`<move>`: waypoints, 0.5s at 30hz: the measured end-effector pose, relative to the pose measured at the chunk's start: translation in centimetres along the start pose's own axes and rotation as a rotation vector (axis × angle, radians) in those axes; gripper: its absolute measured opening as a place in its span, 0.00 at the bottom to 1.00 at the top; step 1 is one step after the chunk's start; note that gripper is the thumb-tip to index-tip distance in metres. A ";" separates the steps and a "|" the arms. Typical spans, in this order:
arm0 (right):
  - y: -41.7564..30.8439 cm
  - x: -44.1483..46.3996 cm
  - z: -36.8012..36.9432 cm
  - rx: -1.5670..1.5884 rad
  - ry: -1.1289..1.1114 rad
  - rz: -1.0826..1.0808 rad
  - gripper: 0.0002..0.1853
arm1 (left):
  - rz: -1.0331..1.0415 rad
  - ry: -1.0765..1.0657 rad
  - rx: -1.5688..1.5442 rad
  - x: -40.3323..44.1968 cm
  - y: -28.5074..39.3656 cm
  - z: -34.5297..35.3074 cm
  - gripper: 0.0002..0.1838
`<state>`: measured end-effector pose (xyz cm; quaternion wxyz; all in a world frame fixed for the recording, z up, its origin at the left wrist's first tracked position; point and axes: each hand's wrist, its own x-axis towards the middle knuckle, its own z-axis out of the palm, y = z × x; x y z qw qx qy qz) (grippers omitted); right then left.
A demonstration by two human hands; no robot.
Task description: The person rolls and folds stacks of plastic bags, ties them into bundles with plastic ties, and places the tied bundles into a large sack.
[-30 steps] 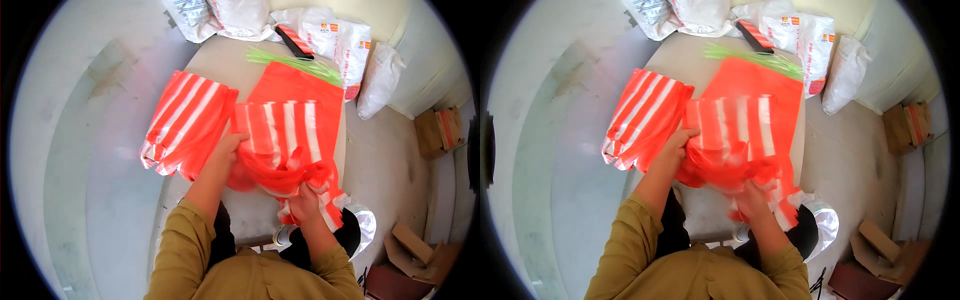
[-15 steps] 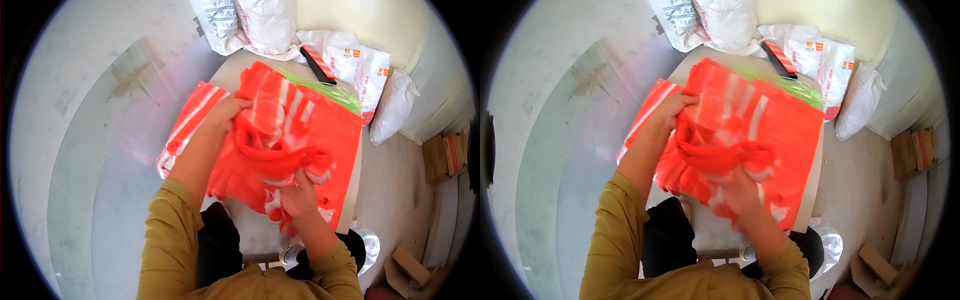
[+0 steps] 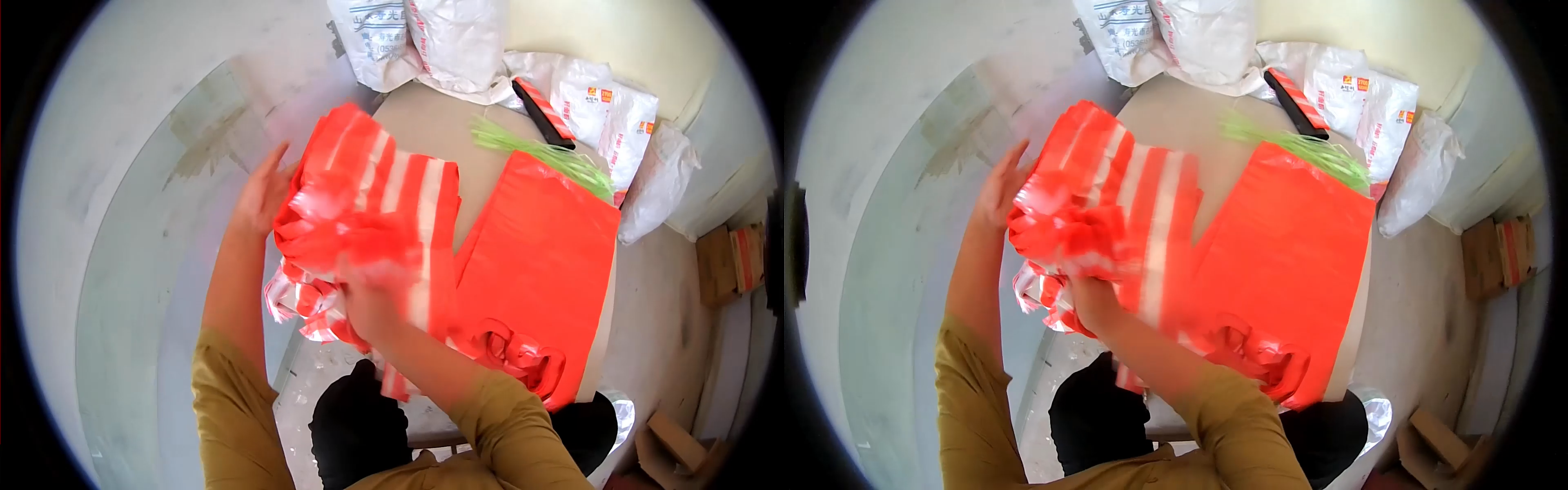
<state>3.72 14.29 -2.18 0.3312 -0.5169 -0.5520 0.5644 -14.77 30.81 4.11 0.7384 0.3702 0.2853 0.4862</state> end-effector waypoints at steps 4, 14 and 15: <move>1.1 4.4 4.9 -0.098 -0.037 -0.112 0.13 | 0.073 0.169 -0.028 -6.2 -4.6 -7.6 0.35; 1.1 1.9 6.6 -1.054 -0.281 -0.708 0.16 | 0.162 0.520 -0.334 -19.4 -10.6 -8.0 0.36; 0.8 1.1 5.1 -0.948 -0.407 -0.710 0.18 | 0.146 0.524 -0.323 -20.1 -10.7 -8.0 0.36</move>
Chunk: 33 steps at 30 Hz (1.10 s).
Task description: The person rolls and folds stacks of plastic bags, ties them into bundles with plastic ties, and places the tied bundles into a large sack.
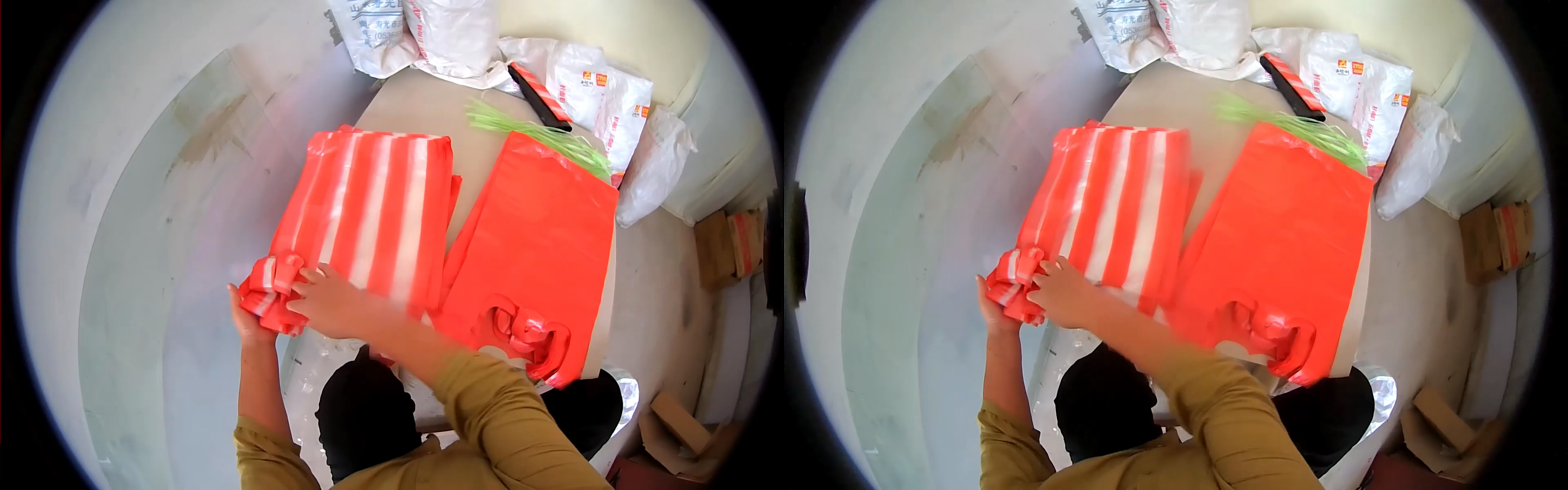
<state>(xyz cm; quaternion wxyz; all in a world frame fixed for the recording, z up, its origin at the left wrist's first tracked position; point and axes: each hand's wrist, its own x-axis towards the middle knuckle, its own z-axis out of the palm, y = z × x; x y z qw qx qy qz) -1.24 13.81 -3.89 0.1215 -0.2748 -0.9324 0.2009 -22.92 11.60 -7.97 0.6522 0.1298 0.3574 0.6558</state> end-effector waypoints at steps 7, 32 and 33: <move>5.4 -5.4 -2.0 -0.144 0.045 0.206 0.25 | 0.204 0.124 0.251 -0.8 -1.5 -3.8 0.31; 10.4 -10.5 2.1 0.396 0.813 0.886 0.33 | 0.430 0.088 1.709 3.5 -1.3 2.5 0.30; 9.9 -10.4 2.1 0.440 0.848 0.886 0.33 | 0.387 0.145 1.757 4.2 -1.3 3.4 0.29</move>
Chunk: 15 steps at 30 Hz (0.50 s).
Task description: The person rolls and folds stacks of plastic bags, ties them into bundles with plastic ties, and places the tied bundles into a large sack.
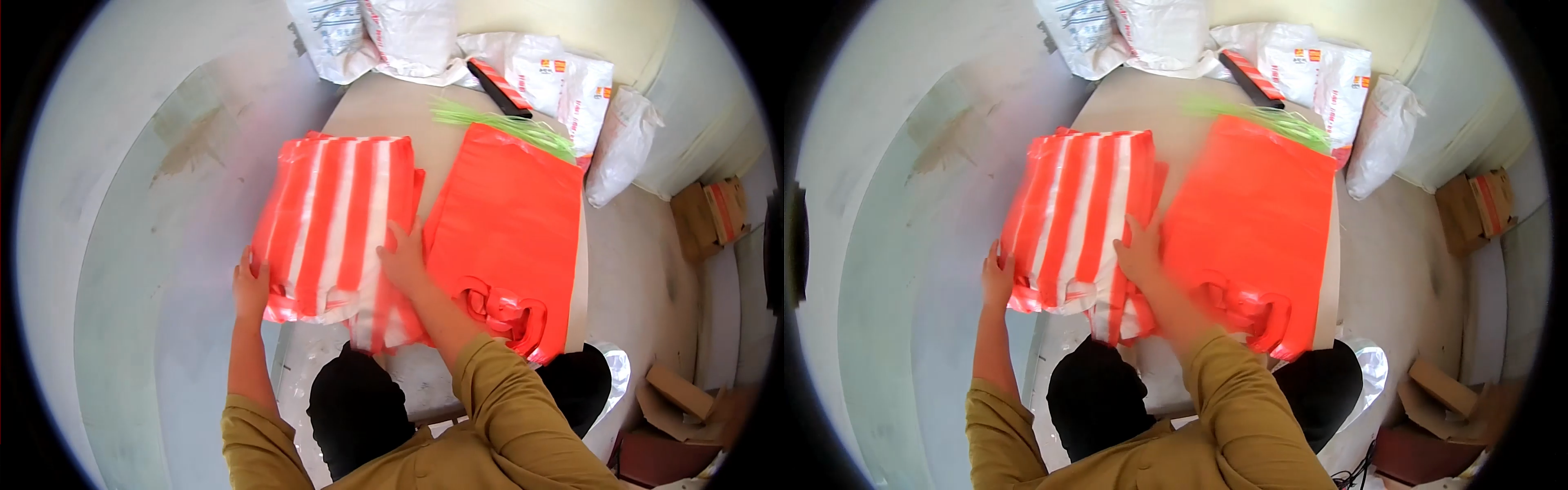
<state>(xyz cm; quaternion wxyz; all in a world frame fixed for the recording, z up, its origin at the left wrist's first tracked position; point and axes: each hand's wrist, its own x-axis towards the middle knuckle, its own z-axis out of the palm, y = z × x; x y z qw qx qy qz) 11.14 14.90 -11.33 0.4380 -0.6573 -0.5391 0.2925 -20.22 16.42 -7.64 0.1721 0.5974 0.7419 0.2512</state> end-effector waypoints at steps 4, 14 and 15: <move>1.1 -1.4 2.0 0.047 0.053 -0.035 0.33 | 0.074 0.010 0.032 3.7 -2.4 2.7 0.27; -1.0 -1.8 2.7 0.132 0.051 0.033 0.38 | 0.176 -0.060 0.083 7.6 -0.8 2.5 0.26; -0.9 -1.9 2.0 0.118 0.033 0.006 0.37 | 0.141 -0.077 0.127 7.3 0.1 1.9 0.26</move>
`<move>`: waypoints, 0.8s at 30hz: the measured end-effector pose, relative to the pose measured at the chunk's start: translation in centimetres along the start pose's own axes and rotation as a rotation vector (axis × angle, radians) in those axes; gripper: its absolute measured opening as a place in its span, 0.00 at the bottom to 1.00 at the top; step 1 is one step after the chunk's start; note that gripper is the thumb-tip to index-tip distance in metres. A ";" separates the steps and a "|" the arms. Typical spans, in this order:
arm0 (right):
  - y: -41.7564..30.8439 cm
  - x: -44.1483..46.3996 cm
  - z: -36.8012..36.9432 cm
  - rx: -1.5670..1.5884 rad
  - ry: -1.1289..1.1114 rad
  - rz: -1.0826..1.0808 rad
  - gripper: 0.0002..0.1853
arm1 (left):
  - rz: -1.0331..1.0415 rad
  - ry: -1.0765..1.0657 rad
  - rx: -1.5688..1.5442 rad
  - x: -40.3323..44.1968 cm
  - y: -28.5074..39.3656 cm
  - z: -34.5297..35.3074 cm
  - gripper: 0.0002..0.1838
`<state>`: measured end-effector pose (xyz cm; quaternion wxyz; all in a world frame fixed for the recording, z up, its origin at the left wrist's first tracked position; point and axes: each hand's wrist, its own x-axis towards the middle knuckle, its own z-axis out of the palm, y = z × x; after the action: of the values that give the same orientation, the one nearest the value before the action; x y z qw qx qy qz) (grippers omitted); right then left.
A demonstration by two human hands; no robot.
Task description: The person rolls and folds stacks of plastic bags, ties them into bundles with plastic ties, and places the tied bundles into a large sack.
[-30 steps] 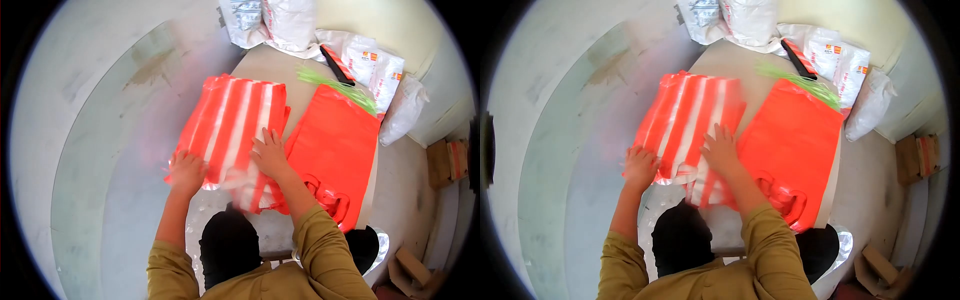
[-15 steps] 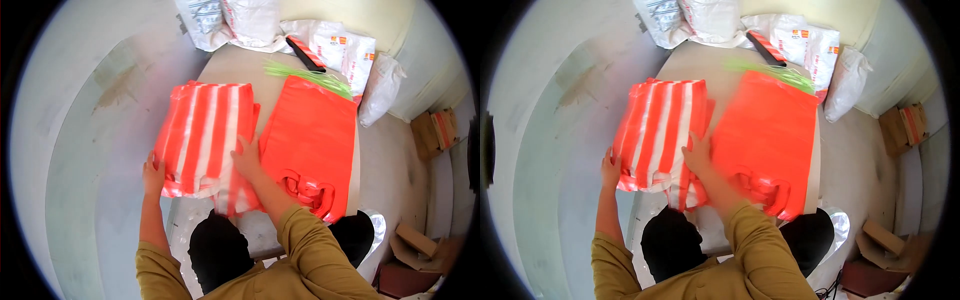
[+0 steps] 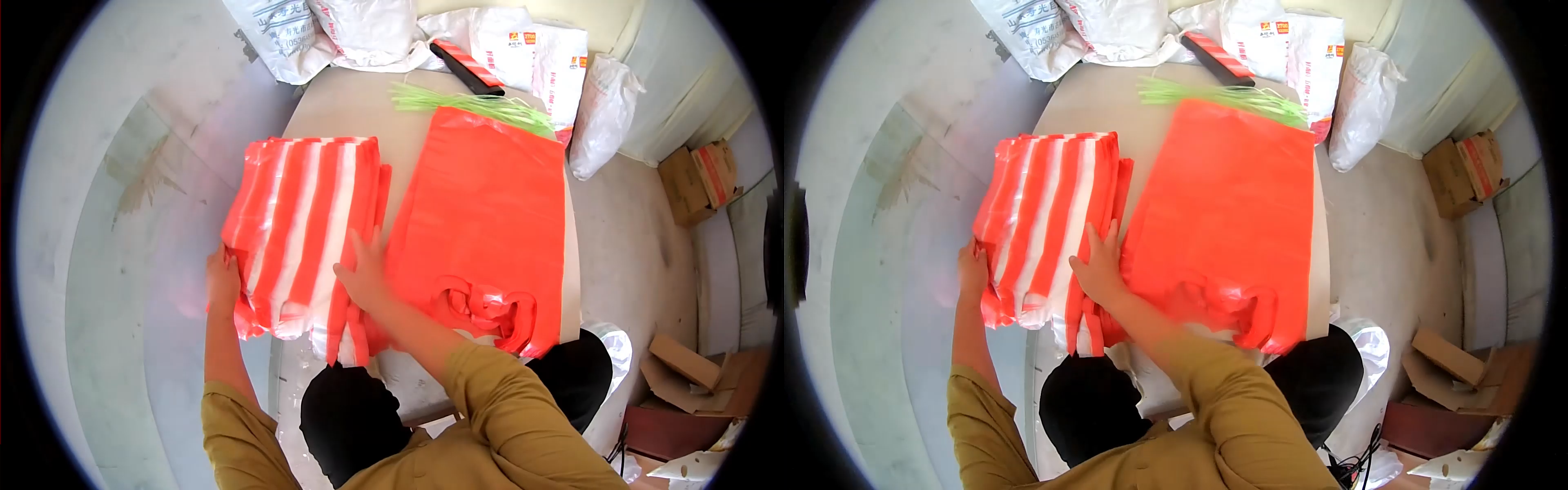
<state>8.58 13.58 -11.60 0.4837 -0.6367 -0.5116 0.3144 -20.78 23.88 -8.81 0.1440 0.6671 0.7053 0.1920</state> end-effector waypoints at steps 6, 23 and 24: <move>-2.9 3.2 -3.9 -0.378 -0.189 -0.410 0.33 | 0.290 0.210 0.305 -4.7 7.8 1.7 0.32; -1.0 10.5 -3.6 -0.878 -0.175 -0.407 0.33 | 0.544 -0.225 0.259 -9.9 16.8 3.1 0.41; -0.9 11.0 -3.6 -0.880 -0.117 -0.470 0.32 | 0.556 -0.214 0.246 -10.6 17.3 3.2 0.40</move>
<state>14.54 23.02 -8.55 0.1976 -0.6293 -0.7515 -0.0131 -3.25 14.19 -4.21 0.0774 0.8630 0.4949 0.0661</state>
